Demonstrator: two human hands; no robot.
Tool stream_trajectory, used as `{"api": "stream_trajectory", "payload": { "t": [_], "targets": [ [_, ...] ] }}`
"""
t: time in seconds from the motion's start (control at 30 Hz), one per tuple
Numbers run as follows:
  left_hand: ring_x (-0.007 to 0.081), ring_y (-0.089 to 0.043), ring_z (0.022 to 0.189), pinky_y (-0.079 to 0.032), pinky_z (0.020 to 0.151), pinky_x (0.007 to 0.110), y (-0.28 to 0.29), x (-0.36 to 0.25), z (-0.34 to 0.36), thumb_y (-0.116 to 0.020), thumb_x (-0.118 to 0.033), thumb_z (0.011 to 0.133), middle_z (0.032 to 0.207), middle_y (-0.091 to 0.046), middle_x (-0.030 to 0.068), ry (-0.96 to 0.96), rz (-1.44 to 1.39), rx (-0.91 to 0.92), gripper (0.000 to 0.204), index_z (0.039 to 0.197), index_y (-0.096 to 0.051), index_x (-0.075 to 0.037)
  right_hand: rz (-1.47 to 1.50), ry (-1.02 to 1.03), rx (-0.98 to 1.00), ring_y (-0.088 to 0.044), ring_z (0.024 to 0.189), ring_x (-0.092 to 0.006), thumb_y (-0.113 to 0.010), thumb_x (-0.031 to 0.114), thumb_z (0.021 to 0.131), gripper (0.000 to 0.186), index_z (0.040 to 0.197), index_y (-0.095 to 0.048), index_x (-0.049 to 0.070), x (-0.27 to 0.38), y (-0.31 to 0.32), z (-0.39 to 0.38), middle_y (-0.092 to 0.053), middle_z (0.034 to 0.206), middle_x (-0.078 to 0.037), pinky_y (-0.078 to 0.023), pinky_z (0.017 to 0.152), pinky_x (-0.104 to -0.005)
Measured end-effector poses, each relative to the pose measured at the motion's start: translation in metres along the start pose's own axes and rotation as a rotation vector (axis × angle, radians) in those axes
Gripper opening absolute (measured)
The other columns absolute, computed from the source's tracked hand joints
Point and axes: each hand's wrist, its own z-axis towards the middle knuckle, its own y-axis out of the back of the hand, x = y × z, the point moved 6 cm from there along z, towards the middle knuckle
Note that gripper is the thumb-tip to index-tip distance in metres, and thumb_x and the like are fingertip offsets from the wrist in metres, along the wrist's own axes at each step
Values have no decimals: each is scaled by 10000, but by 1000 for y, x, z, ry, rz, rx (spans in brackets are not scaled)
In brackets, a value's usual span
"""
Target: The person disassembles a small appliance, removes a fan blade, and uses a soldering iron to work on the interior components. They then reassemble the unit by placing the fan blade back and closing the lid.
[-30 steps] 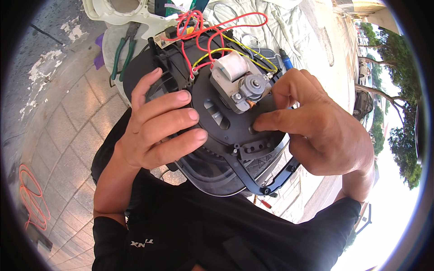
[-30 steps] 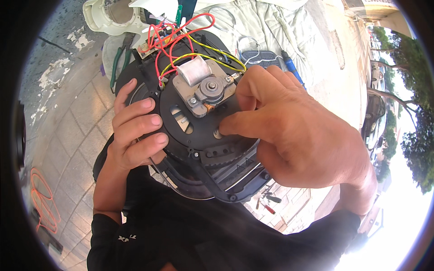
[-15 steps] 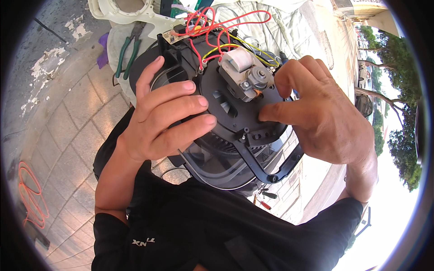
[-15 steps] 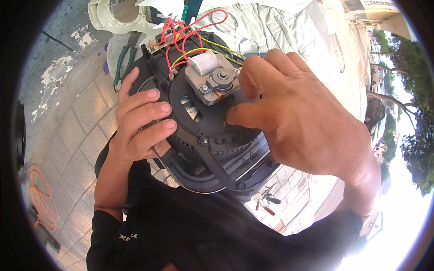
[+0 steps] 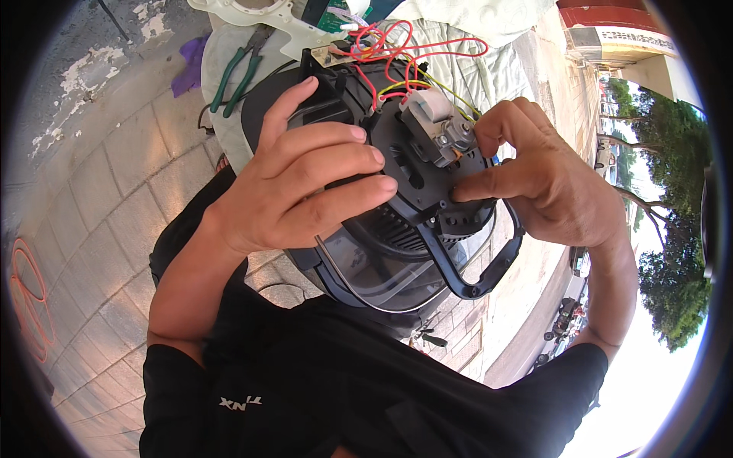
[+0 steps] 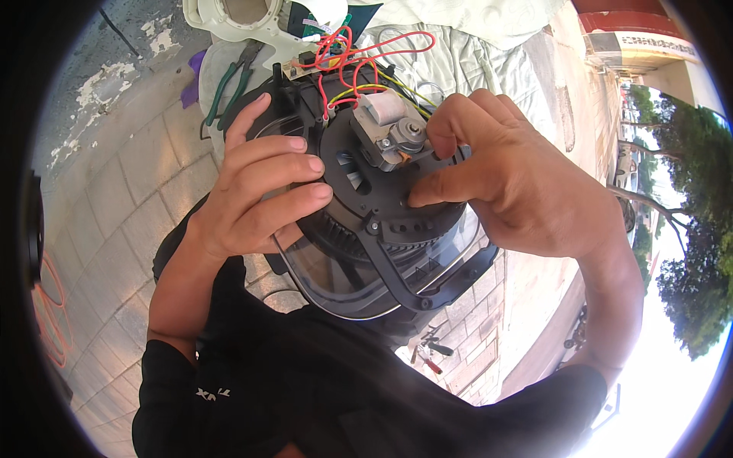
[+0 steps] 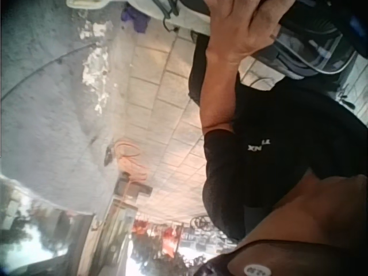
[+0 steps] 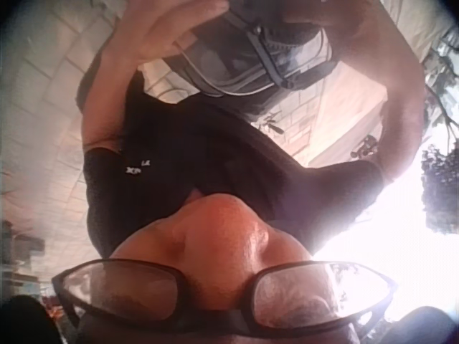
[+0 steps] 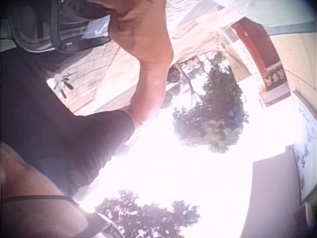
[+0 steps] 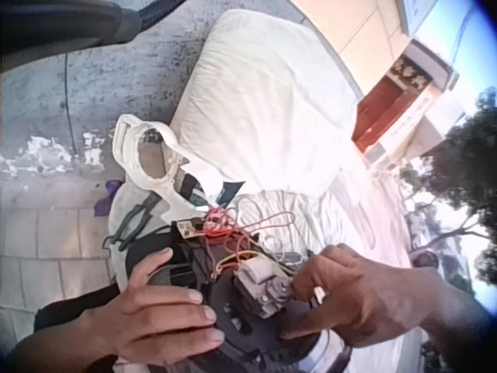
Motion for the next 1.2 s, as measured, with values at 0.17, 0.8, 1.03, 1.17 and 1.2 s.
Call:
{"api": "stream_trajectory", "payload": {
  "t": [0.17,0.8,1.03,1.17,1.2],
  "targets": [
    [207,-630,1191,-404,1181,638,3,-1,-4,-820,-80,848,1227,-663,-35,-3,6,19,428,1238,-699,-207,-184,130,50,-548,1039,-279,-767,-26,574,489,996,-851,207,12,4,8,-527,1025,-47,-462,924,-392],
    [234,-617,1166,-398,1198,648,-4,-1,0,-799,-8,831,1251,-666,-8,27,-7,52,461,1249,-696,-175,-354,192,-42,-558,1061,-258,-780,55,675,331,970,-832,195,14,-4,1,-577,1053,-41,-447,974,-399],
    [262,-597,1163,-401,1186,662,-5,1,-1,-759,6,776,1266,-666,19,8,-16,29,499,1245,-694,-148,-339,180,-88,-567,1103,-264,-753,44,675,319,964,-817,165,15,0,-4,-597,1085,-53,-448,985,-397],
    [270,-591,1136,-403,1184,663,-6,1,0,-753,11,733,1271,-664,28,14,0,48,535,1243,-696,-142,-361,218,-103,-569,1110,-267,-758,54,659,288,932,-806,129,13,-1,-3,-592,1087,-55,-447,979,-390],
    [270,-590,1132,-403,1184,663,-5,1,1,-750,13,728,1269,-664,29,25,-9,50,539,1241,-695,-142,-376,220,-118,-569,1110,-266,-758,52,655,281,924,-804,122,11,-2,-3,-591,1086,-54,-446,977,-388]
  ]
}}
